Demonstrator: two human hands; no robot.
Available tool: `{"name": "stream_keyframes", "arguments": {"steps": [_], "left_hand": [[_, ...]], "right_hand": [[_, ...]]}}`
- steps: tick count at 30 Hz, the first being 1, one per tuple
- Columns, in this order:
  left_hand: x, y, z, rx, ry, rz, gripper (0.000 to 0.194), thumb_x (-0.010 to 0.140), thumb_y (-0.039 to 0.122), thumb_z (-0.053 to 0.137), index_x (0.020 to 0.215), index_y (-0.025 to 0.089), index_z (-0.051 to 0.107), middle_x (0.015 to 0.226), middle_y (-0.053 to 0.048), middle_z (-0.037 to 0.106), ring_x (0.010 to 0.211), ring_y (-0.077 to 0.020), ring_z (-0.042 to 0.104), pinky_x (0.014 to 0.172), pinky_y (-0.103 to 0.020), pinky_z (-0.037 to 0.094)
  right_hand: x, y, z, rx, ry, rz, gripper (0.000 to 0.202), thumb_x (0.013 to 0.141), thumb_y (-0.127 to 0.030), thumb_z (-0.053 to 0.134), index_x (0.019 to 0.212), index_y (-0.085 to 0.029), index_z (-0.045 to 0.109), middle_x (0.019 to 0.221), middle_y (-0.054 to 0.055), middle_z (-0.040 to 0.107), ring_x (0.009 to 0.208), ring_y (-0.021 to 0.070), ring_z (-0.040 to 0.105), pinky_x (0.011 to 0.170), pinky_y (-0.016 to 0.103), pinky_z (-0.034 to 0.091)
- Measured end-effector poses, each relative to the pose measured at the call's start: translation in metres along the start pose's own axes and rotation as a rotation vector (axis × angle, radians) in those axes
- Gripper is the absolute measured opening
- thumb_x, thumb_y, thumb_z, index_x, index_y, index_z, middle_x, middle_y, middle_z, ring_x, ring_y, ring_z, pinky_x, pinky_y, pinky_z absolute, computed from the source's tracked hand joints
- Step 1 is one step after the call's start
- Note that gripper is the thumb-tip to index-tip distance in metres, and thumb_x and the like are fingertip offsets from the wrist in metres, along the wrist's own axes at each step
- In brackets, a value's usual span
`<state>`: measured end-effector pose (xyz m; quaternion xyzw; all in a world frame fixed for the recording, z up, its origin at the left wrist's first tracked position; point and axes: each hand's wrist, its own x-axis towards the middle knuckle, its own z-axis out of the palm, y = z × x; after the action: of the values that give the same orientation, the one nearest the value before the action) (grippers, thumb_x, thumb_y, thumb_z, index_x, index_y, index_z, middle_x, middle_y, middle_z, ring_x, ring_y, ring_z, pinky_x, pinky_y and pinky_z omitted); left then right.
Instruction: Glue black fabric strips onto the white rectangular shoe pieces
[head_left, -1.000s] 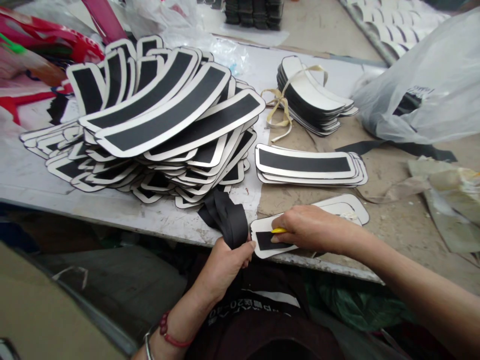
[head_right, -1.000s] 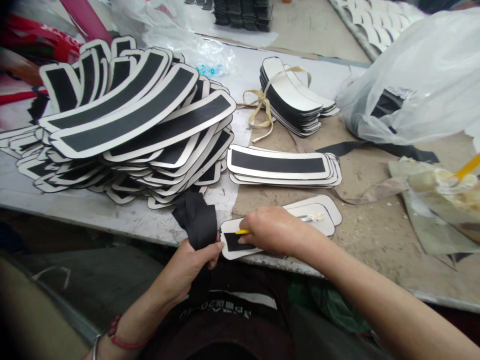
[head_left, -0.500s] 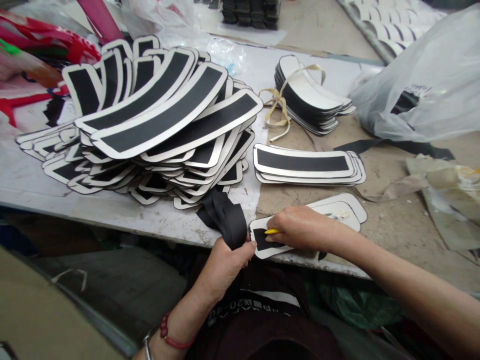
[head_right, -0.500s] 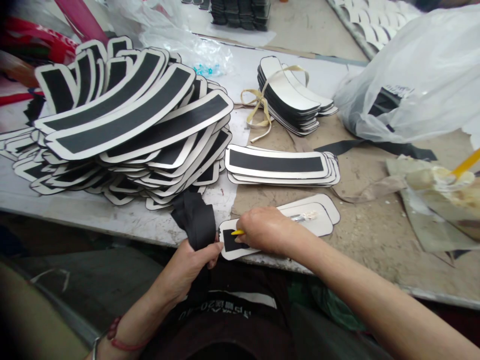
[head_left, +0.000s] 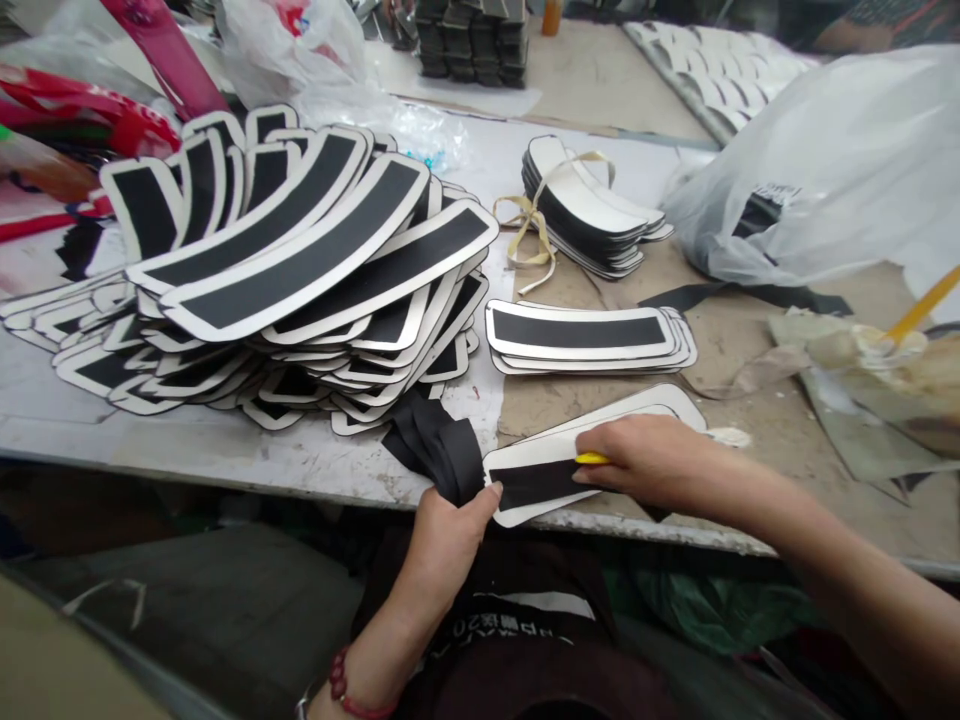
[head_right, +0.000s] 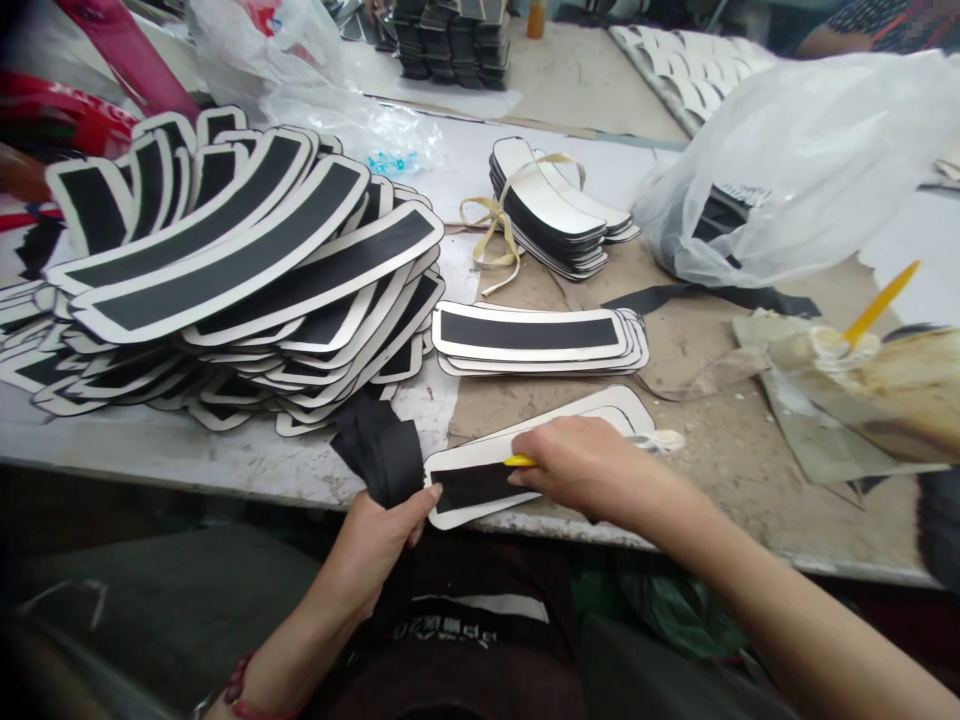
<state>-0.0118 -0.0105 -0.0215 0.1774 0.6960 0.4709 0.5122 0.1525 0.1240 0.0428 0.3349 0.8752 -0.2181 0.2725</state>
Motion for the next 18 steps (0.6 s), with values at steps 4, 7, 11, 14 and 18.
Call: {"name": "stream_keyframes", "arguments": {"steps": [4, 7, 11, 14, 18], "left_hand": [[0.002, -0.006, -0.002, 0.093, -0.040, -0.008, 0.038, 0.067, 0.034, 0.065, 0.040, 0.021, 0.041, 0.037, 0.005, 0.039, 0.042, -0.0119, 0.039, 0.047, -0.024, 0.033], [0.002, -0.009, -0.003, 0.146, -0.032, -0.015, 0.040, 0.068, 0.038, 0.064, 0.041, 0.021, 0.039, 0.038, 0.004, 0.040, 0.042, -0.0114, 0.038, 0.047, -0.025, 0.031], [0.002, -0.011, -0.003, 0.201, -0.052, 0.024, 0.043, 0.070, 0.041, 0.063, 0.040, 0.021, 0.039, 0.039, 0.004, 0.042, 0.045, -0.0127, 0.041, 0.052, -0.026, 0.033], [0.003, -0.013, -0.004, 0.234, -0.063, 0.038, 0.045, 0.071, 0.044, 0.063, 0.040, 0.021, 0.039, 0.041, 0.003, 0.043, 0.046, -0.0136, 0.042, 0.054, -0.027, 0.034], [0.005, -0.017, -0.005, 0.264, -0.050, 0.026, 0.045, 0.069, 0.048, 0.063, 0.040, 0.021, 0.040, 0.042, 0.003, 0.044, 0.048, -0.0144, 0.043, 0.054, -0.027, 0.034]], "right_hand": [[-0.037, 0.048, 0.013, 0.219, 0.094, 0.155, 0.029, 0.085, -0.043, 0.044, 0.071, -0.021, 0.057, 0.066, 0.001, 0.060, 0.061, 0.0151, 0.054, 0.055, 0.024, 0.033], [-0.049, 0.069, 0.027, 0.325, 0.192, 0.247, 0.029, 0.084, -0.041, 0.046, 0.068, -0.019, 0.054, 0.065, 0.001, 0.058, 0.061, 0.0142, 0.053, 0.056, 0.024, 0.033], [-0.043, 0.075, 0.038, 0.359, 0.325, 0.334, 0.028, 0.084, -0.041, 0.046, 0.072, -0.018, 0.057, 0.075, 0.003, 0.063, 0.069, 0.0161, 0.056, 0.062, 0.024, 0.035], [-0.035, 0.071, 0.040, 0.283, 0.375, 0.457, 0.027, 0.082, -0.043, 0.049, 0.082, -0.019, 0.061, 0.083, 0.006, 0.066, 0.077, 0.0189, 0.058, 0.065, 0.025, 0.036], [-0.027, 0.063, 0.037, 0.151, 0.332, 0.588, 0.031, 0.082, -0.046, 0.050, 0.092, -0.020, 0.063, 0.091, 0.010, 0.068, 0.084, 0.0232, 0.060, 0.066, 0.027, 0.037]]}}
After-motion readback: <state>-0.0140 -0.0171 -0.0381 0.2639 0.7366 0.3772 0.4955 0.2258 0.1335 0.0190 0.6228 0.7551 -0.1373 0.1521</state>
